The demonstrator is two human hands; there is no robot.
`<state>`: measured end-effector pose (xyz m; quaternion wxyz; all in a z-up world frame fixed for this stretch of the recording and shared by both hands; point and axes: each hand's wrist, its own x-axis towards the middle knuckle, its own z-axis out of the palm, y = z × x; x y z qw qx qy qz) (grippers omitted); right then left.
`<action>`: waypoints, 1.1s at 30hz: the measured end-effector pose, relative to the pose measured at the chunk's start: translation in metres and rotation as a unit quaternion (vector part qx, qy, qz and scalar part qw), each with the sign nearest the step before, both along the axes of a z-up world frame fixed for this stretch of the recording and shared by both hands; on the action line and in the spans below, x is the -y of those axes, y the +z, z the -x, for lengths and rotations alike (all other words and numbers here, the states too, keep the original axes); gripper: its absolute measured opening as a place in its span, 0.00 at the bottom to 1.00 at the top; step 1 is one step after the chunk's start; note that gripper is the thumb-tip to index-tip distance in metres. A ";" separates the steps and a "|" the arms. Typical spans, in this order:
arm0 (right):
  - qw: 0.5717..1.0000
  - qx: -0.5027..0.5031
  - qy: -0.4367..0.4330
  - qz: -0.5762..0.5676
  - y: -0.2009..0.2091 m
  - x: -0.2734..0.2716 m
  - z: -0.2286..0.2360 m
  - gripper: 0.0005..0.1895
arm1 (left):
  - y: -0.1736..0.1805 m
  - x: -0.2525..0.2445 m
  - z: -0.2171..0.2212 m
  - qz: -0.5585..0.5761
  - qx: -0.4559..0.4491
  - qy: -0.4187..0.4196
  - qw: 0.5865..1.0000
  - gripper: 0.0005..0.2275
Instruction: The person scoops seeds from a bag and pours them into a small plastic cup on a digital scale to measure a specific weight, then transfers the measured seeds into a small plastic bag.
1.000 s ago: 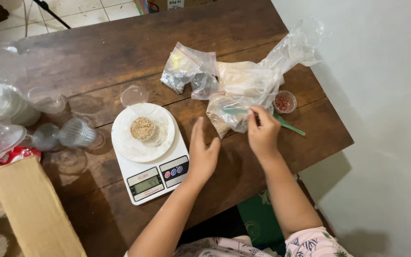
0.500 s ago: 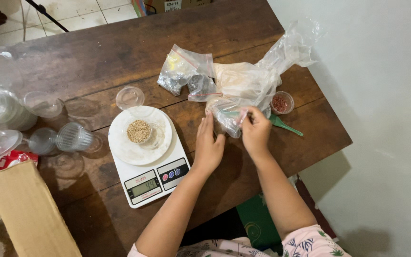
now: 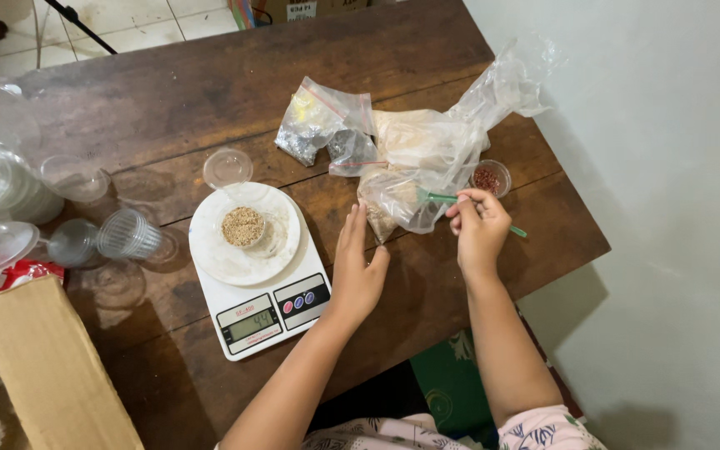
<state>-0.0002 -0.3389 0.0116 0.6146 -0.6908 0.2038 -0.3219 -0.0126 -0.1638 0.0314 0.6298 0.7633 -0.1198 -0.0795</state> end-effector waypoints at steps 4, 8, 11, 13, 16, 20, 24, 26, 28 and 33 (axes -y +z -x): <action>0.996 0.016 0.001 -0.092 0.002 0.002 0.005 0.04 | 0.013 -0.016 0.013 0.022 0.013 0.001 1.000 0.26; 0.991 0.028 -0.007 -0.134 0.006 0.010 0.018 0.03 | 0.016 -0.042 0.022 0.060 0.064 0.026 0.996 0.22; 0.988 0.034 -0.010 -0.152 0.007 0.020 0.030 0.03 | 0.017 -0.065 0.025 0.074 0.116 0.068 0.988 0.19; 0.988 0.043 -0.009 -0.146 0.007 0.027 0.038 0.03 | 0.021 -0.080 0.027 0.058 0.210 0.147 0.965 0.16; 0.987 0.067 -0.010 -0.148 0.014 0.032 0.049 0.04 | 0.015 -0.103 0.019 0.052 0.260 0.214 0.940 0.16; 0.986 0.081 -0.009 -0.148 0.031 0.023 0.058 0.04 | -0.007 -0.131 0.002 0.030 0.296 0.274 0.914 0.14; 0.983 0.096 0.026 -0.154 0.045 -0.005 0.056 0.04 | -0.023 -0.149 -0.006 -0.015 0.315 0.312 0.896 0.14; 0.983 0.095 0.040 -0.155 0.048 -0.023 0.050 0.05 | -0.027 -0.152 -0.008 -0.021 0.313 0.318 0.895 0.15; 0.976 0.094 0.065 -0.186 0.046 -0.043 0.041 0.05 | -0.032 -0.155 -0.008 -0.052 0.315 0.297 0.900 0.15; 0.968 0.079 0.113 -0.210 0.028 -0.097 0.008 0.03 | -0.041 -0.160 -0.015 -0.048 0.313 0.305 0.898 0.15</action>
